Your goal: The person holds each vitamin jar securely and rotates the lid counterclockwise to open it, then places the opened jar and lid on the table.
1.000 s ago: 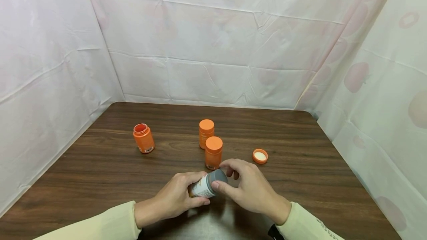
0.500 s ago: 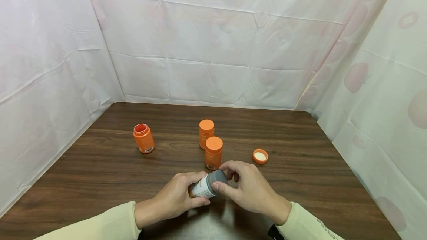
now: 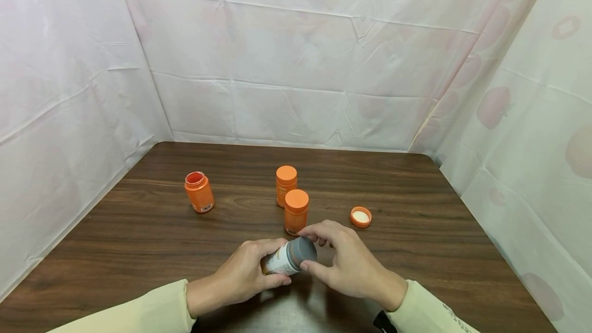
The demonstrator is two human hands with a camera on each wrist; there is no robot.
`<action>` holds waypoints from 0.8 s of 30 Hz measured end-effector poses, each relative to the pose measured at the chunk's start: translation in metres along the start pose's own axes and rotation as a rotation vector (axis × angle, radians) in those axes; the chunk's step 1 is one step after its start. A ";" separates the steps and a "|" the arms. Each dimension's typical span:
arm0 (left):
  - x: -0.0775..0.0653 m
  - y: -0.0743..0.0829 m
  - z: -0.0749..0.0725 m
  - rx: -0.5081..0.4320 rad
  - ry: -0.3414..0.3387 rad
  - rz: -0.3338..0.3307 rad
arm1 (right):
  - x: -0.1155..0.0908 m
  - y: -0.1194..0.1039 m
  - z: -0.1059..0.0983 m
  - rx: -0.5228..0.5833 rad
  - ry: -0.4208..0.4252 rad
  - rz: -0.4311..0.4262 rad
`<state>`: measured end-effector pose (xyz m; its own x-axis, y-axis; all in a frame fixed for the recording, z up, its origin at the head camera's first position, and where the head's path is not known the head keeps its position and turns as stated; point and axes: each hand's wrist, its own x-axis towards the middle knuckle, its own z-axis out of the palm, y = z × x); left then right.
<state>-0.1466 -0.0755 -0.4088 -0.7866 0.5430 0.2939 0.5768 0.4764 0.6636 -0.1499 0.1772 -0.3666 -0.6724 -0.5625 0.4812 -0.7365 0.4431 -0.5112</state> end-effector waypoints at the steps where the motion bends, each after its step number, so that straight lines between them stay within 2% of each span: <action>1: 0.000 0.000 0.000 0.003 0.000 0.002 | 0.000 0.000 0.000 0.003 -0.006 -0.004; 11: 0.000 -0.001 0.000 0.003 0.002 0.009 | 0.000 0.001 -0.001 0.030 -0.047 -0.070; 24: 0.001 -0.003 0.001 0.004 0.012 0.024 | 0.001 0.000 -0.001 0.033 -0.036 -0.063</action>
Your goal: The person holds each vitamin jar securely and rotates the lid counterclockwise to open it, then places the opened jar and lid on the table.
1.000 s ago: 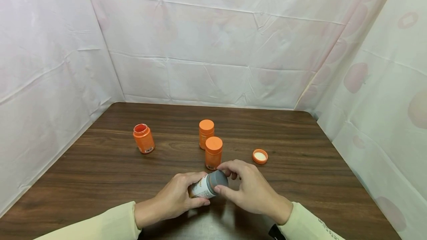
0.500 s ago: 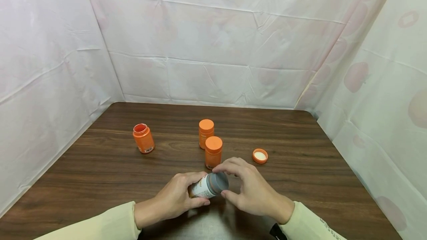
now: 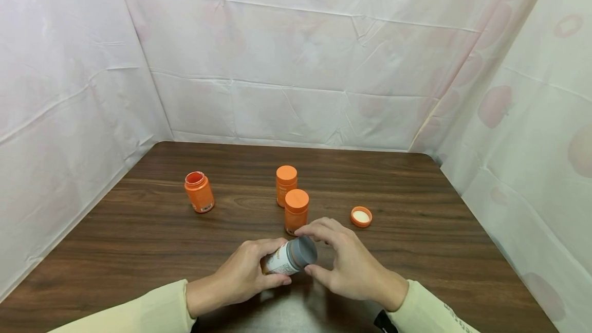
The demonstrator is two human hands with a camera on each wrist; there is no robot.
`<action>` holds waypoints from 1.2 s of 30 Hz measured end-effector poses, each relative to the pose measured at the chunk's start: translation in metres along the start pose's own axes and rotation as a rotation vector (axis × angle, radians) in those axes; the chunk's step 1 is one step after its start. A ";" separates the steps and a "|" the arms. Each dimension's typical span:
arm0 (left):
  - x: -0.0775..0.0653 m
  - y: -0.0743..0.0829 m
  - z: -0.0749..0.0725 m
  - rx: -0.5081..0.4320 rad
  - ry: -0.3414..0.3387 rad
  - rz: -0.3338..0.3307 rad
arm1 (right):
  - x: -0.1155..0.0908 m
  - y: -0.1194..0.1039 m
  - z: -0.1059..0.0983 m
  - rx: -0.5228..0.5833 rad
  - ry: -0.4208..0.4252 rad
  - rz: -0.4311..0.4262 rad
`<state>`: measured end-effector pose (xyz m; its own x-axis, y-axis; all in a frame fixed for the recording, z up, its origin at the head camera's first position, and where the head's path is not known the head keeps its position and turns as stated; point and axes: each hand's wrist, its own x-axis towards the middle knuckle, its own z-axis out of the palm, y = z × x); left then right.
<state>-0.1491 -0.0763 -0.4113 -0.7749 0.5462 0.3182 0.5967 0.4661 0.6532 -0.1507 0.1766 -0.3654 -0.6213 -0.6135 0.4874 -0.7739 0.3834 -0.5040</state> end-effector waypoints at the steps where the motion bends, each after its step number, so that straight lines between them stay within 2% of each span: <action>1: 0.000 0.000 0.000 0.001 0.001 -0.001 | 0.000 0.000 0.000 -0.008 0.009 0.005; 10: 0.000 0.000 0.001 -0.004 0.002 -0.007 | 0.002 -0.001 0.004 -0.051 0.092 0.122; 16: 0.000 0.001 0.001 -0.008 0.004 -0.006 | 0.001 -0.002 0.005 -0.040 0.082 0.204; 22: 0.000 0.001 0.000 -0.005 0.007 -0.004 | 0.001 -0.001 0.005 -0.030 0.056 0.245; 29: 0.000 0.001 0.001 -0.004 0.004 -0.005 | 0.001 0.000 0.005 -0.025 0.040 0.249; 36: 0.000 0.002 0.000 -0.008 -0.005 -0.014 | 0.001 0.001 0.003 -0.044 0.032 0.174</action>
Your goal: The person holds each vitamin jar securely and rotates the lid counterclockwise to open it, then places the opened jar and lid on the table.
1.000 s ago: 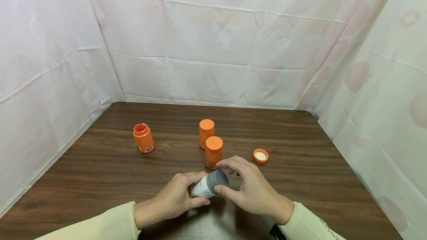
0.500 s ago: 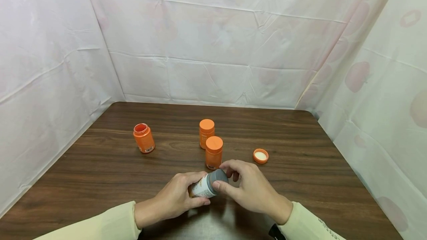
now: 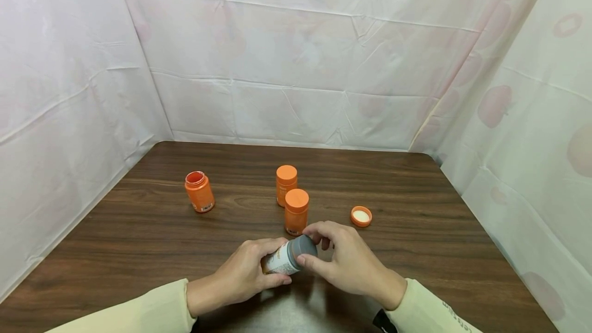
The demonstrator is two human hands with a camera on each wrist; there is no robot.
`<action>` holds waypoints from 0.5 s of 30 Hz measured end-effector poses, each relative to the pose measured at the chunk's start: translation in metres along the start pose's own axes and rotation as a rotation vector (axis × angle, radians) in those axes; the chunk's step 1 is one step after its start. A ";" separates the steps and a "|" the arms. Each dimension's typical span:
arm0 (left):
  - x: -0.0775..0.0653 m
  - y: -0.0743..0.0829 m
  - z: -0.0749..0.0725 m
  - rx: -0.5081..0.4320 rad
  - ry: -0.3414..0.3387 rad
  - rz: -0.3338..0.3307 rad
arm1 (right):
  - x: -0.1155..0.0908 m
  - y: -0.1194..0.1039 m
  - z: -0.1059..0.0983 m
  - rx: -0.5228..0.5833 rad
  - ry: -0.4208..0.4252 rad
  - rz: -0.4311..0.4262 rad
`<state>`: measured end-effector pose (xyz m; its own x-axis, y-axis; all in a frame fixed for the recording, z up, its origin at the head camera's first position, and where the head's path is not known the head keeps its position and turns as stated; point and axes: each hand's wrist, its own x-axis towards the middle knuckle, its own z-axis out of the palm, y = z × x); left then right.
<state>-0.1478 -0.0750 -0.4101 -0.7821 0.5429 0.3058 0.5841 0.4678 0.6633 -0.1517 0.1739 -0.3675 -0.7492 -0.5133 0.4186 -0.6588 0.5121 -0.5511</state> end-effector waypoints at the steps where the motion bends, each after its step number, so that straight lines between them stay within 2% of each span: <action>1: 0.000 0.000 0.000 -0.002 -0.002 -0.002 | 0.000 0.000 0.000 0.000 -0.002 -0.015; 8: 0.000 0.000 0.000 0.000 -0.001 0.003 | 0.000 0.000 -0.005 0.022 -0.013 -0.109; 15: 0.000 -0.001 0.000 0.006 0.002 0.009 | 0.001 -0.001 -0.007 0.032 -0.051 -0.147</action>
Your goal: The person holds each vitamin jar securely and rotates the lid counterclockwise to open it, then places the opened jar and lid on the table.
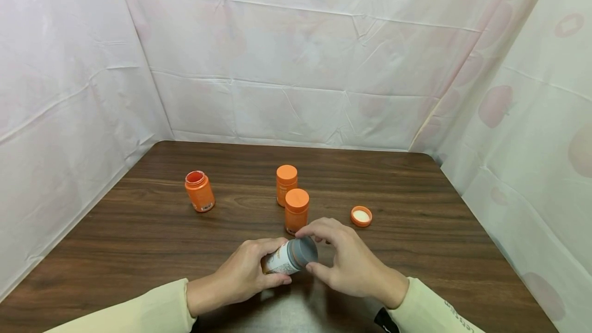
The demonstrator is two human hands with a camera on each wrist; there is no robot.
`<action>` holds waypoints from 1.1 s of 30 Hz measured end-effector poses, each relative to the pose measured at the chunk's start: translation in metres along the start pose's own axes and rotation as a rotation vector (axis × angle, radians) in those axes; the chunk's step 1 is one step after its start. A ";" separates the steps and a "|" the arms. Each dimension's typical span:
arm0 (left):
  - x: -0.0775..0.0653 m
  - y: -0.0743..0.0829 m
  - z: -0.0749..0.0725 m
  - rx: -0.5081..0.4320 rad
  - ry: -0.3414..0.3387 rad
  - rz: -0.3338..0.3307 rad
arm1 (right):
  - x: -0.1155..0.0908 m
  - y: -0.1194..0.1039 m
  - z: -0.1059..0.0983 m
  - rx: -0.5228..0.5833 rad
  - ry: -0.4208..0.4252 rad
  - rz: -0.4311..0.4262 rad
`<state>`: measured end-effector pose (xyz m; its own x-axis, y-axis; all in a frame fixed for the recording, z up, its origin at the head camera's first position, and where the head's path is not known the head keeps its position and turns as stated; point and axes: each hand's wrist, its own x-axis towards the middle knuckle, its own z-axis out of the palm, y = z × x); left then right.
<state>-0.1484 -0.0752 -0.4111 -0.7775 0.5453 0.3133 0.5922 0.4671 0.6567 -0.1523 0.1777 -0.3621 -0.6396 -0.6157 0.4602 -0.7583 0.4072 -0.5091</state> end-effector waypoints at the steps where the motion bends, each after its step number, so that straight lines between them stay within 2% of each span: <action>1: 0.000 0.000 0.000 -0.001 -0.001 0.000 | 0.000 0.000 0.000 0.001 -0.005 0.001; 14: 0.000 0.000 0.000 0.000 0.001 0.001 | 0.000 0.000 0.000 0.034 -0.036 0.016; 21: 0.000 0.000 0.000 0.002 -0.002 -0.006 | 0.001 -0.001 0.001 0.001 -0.001 -0.008; 23: -0.001 0.000 0.000 0.000 -0.005 -0.013 | 0.001 -0.001 0.003 -0.015 0.028 0.008; 27: -0.001 0.000 0.000 -0.001 -0.005 -0.018 | 0.002 -0.002 0.005 -0.049 0.078 0.095; 33: 0.000 0.000 0.000 0.002 -0.001 -0.015 | 0.002 -0.002 0.006 -0.050 0.068 0.245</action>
<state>-0.1482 -0.0753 -0.4112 -0.7858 0.5393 0.3027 0.5811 0.4763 0.6599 -0.1510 0.1714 -0.3646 -0.8107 -0.4488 0.3761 -0.5839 0.5726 -0.5755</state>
